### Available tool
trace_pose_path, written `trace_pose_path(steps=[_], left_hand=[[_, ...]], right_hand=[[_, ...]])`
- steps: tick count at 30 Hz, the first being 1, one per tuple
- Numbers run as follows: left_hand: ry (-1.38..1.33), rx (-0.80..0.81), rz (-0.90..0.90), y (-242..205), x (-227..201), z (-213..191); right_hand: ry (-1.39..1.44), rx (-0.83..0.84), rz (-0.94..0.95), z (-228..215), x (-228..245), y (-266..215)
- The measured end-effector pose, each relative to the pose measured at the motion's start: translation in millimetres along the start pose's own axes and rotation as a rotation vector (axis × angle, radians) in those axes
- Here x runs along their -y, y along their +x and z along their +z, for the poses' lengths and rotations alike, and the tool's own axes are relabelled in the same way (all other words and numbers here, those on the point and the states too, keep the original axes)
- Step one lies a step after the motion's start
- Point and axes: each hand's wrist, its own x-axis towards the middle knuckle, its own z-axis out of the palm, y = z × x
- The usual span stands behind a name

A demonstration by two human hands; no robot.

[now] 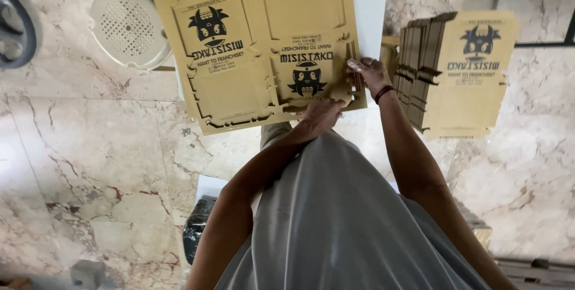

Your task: The person uses a utility knife to cut along the perforated edges of flat cardboard pizza boxes on a white table. They repeatedly cut, fold, and remove the excess cardboard strips, then stack the trimmed pieces.

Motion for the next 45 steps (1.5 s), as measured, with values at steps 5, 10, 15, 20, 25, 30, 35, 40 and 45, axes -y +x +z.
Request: trace_pose_path(steps=[5, 10, 15, 20, 25, 30, 35, 40, 45], left_hand=[[0.156, 0.099, 0.012, -25.0, -20.2, -55.7], [0.502, -0.269, -0.268, -63.1, 143.5, -74.7], [-0.123, -0.407, -0.855, -105.8, 248.9, -198.8], [-0.148, -0.34, -0.885, -118.8, 318.8, -178.4], [-0.167, -0.396, -0.807, -139.4, 273.7, -206.8], [-0.177, -0.414, -0.773, -145.2, 271.0, -202.2], [-0.202, -0.463, -0.77, -149.5, 297.2, -178.2], [-0.388, -0.422, -0.785, -172.0, 286.5, -204.2], [-0.476, -0.601, -0.84, -160.8, 315.1, -196.3]], right_hand=[[0.036, -0.025, -0.223, 7.3, 37.1, 64.6], [-0.678, 0.029, -0.389, 26.6, 122.4, 13.9], [-1.163, 0.013, -0.472, 32.9, 107.7, 27.6], [-1.112, -0.056, -0.504, 43.2, 113.2, 21.0], [-1.184, 0.002, -0.408, 44.2, 119.3, 33.8], [-1.233, 0.007, -0.37, 43.5, 133.3, 25.9], [-1.12, 0.035, -0.409, 52.5, 151.1, -2.4], [-0.971, 0.104, -0.371, 60.7, 192.3, -50.8], [-0.715, -0.074, -0.558, 94.6, 143.1, -40.8]])
